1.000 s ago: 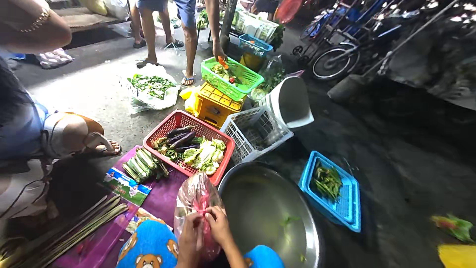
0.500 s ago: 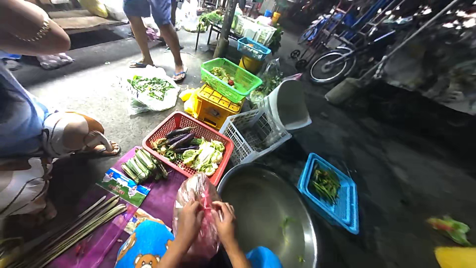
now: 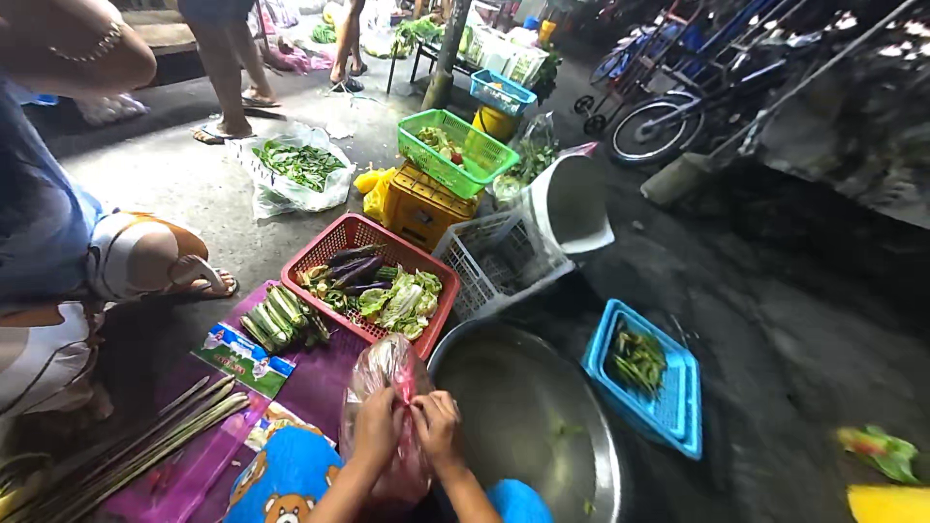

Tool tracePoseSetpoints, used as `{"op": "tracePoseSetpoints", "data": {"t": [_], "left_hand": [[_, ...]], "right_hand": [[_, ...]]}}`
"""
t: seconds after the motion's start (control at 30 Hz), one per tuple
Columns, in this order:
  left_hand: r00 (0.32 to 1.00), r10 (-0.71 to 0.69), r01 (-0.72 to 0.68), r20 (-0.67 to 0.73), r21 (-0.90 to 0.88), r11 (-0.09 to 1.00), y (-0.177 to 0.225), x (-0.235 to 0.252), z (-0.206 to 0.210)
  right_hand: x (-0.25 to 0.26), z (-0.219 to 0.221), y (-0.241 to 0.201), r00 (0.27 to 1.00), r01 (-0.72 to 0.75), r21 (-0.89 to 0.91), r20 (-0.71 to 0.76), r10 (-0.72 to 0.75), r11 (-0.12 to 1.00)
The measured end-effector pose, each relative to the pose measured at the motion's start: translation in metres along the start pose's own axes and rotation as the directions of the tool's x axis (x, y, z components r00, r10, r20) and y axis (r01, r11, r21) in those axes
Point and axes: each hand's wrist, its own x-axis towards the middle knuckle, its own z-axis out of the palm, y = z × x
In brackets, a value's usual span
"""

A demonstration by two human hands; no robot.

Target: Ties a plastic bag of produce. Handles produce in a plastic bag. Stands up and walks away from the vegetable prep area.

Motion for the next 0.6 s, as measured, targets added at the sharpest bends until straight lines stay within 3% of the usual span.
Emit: {"op": "tracePoseSetpoints", "data": {"t": [0.13, 0.33, 0.5, 0.6], "left_hand": [[0.998, -0.047, 0.046, 0.04, 0.027, 0.999, 0.003, 0.003, 0.001], [0.988, -0.1, 0.09, 0.118, 0.091, 0.992, 0.01, 0.009, 0.001], [0.963, -0.163, 0.138, 0.215, 0.126, 0.982, 0.016, 0.018, -0.008], [0.971, -0.147, 0.131, 0.191, 0.095, 0.987, 0.011, 0.016, -0.005]], "right_hand": [[-0.005, 0.008, 0.005, 0.989, 0.083, -0.052, -0.117, -0.088, 0.995], [0.006, 0.0, 0.008, 0.976, 0.218, -0.087, 0.025, -0.217, 0.972], [0.013, 0.004, 0.009, 0.984, 0.176, -0.079, 0.025, -0.175, 0.981], [0.012, 0.009, 0.002, 0.992, 0.126, -0.084, 0.029, -0.124, 0.988]]}}
